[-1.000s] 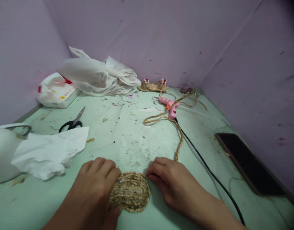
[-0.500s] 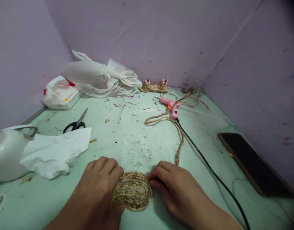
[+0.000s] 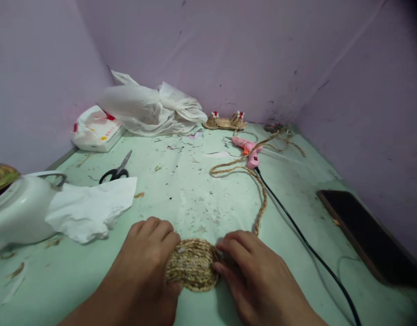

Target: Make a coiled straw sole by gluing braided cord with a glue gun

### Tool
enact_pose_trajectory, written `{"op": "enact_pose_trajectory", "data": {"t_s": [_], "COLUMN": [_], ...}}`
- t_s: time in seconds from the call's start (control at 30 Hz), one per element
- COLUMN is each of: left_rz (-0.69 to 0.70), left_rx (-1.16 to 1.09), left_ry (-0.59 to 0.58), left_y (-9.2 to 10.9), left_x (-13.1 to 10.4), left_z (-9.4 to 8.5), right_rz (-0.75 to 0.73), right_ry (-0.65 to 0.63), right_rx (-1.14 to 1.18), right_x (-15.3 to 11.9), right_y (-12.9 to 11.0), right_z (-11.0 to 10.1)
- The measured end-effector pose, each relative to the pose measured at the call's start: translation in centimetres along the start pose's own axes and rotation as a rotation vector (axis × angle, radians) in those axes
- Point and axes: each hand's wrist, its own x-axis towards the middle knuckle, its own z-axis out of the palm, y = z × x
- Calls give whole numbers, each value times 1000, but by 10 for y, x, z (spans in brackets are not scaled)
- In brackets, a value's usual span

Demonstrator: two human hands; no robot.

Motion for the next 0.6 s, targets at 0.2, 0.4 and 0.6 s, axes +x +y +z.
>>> {"op": "enact_pose_trajectory", "data": {"t_s": [0.2, 0.4, 0.6], "left_rz": [-4, 9, 2], "left_rx": [-14, 37, -47], "left_ry": [-36, -75, -61], "left_y": [1, 4, 2], "left_x": [-3, -6, -7], "left_z": [-1, -2, -4], "right_rz": [-278, -271, -231], "right_ry": [19, 109, 142], "right_rx": [-5, -23, -16], "right_x": [14, 12, 7], "right_y": [-17, -22, -25], "right_z": [17, 33, 34]}}
